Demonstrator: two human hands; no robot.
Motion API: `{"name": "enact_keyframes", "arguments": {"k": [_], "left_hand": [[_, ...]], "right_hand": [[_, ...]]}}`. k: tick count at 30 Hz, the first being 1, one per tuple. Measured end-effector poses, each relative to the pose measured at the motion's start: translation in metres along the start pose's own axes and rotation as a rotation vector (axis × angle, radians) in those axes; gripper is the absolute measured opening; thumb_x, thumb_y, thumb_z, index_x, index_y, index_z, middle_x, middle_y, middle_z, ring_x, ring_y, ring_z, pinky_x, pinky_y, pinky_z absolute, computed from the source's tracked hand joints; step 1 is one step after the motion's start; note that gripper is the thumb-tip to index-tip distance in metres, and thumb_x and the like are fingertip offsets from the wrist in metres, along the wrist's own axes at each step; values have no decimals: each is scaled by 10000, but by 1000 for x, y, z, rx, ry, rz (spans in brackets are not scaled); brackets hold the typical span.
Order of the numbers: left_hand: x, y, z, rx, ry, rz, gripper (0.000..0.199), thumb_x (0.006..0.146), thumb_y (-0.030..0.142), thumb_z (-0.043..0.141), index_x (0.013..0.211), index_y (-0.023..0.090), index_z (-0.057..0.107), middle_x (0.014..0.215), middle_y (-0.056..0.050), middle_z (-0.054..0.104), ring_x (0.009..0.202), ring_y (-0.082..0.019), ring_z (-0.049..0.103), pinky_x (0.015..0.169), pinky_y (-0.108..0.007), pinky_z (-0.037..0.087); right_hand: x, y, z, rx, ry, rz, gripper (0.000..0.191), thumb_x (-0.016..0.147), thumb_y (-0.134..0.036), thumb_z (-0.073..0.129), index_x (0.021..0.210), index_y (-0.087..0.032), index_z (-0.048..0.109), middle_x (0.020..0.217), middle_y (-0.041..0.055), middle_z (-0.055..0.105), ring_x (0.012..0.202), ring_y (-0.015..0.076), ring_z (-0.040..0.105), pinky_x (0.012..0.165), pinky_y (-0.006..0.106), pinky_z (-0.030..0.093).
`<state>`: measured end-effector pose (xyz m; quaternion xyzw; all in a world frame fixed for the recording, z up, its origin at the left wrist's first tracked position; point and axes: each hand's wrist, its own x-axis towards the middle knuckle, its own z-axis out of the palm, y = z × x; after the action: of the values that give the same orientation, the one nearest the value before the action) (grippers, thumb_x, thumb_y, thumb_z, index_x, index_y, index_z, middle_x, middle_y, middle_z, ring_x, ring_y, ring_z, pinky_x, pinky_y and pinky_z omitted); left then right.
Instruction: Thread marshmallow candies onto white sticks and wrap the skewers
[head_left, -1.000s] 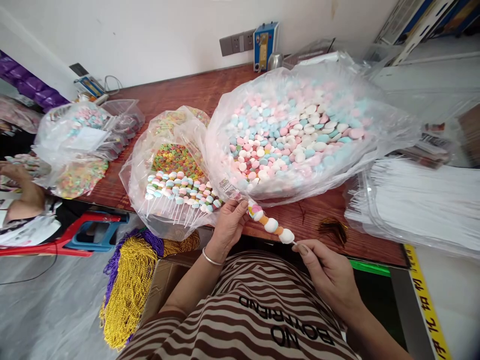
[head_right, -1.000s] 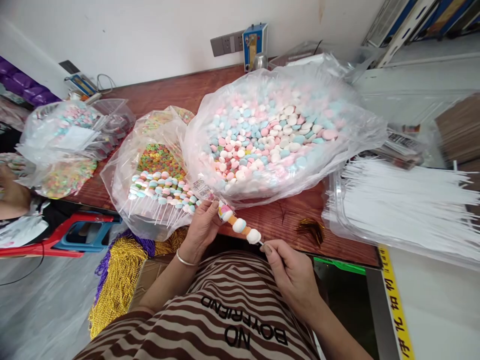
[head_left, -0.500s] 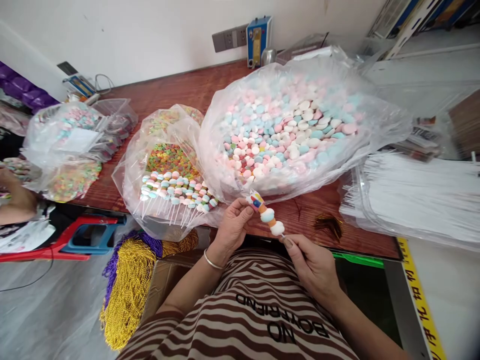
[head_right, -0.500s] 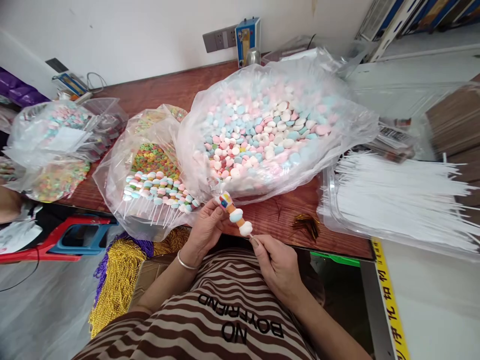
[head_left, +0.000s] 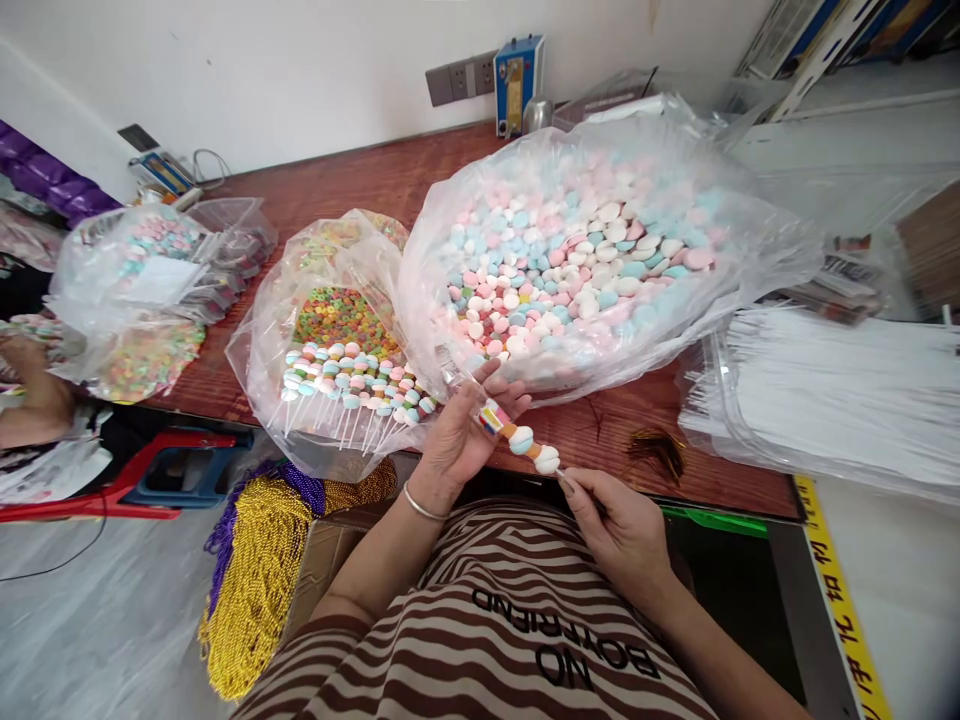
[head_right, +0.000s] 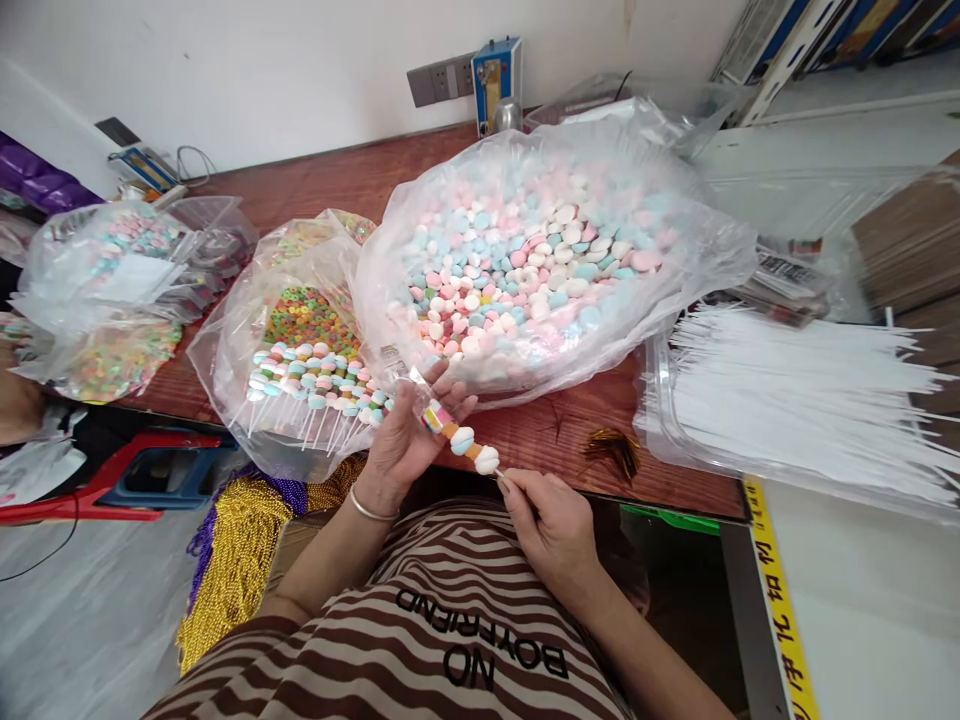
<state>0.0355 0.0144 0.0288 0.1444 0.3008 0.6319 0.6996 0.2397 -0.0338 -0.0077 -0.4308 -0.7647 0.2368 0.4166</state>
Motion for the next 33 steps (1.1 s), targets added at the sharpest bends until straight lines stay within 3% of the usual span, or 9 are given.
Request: {"name": "enact_keyframes", "arguments": {"k": [3,8,12,15,18,24,27,29,33], "left_hand": [[2,-9,16,-39,149,58,301,777,287,853,1019,182,709,690,69,551,685,-74,606,968,-326,540],[0,-17,27,-30,241,65,248,849,361,786,973,170,689,680,72,475,627,-63,533,897,-289,542],[-2,-17,23,-15,125,76,337,854,466,765,1023,182,696,676,69,454,617,-75,499,914,-319,547],[-2,-17,18,-6,32,64,390,829,505,778,1033,183,697,682,66,452,621,-79,491,910,-342,554],[-2,-17,16,11,6,45,407,803,538,790,998,193,697,683,65,448,619,-83,492,883,-331,553],[-1,-20,21,-2,126,13,274,841,403,790,941,166,697,689,58,497,659,-83,557,895,-314,543],[-1,-20,23,-16,184,-15,263,845,392,788,921,160,693,702,51,530,656,-82,574,870,-309,548],[-2,-19,24,-12,174,-14,275,849,420,780,912,168,690,696,52,528,652,-86,574,867,-316,553],[-3,-18,22,-4,79,-15,331,833,497,774,893,185,680,653,61,482,640,-102,559,876,-334,554]], "right_hand": [[0,2,5,-216,78,-169,102,978,-181,595,983,-194,696,658,13,697,551,144,585,610,290,442],[1,1,8,-216,114,-262,98,956,-148,609,978,-200,689,595,-11,634,529,131,533,615,310,400],[6,-7,6,303,-97,277,276,1012,-365,526,843,-190,657,599,1,603,508,126,503,513,267,369],[10,-12,5,889,-326,715,399,987,-532,530,781,-196,592,438,-104,329,369,76,245,409,230,238],[12,-14,8,1163,-429,850,409,968,-554,550,763,-201,574,415,-148,220,345,56,137,413,233,288],[9,-2,15,148,-3,147,204,971,-315,600,827,-201,689,569,-15,565,535,128,486,631,298,436],[8,6,17,-92,35,-98,116,964,-222,609,933,-210,720,604,0,625,570,136,536,727,327,458],[10,5,17,48,-3,2,143,973,-282,598,922,-205,707,615,7,630,564,140,543,693,320,469],[18,-8,19,891,-249,619,324,984,-471,561,807,-205,611,438,-93,427,348,86,341,506,275,452]]}}
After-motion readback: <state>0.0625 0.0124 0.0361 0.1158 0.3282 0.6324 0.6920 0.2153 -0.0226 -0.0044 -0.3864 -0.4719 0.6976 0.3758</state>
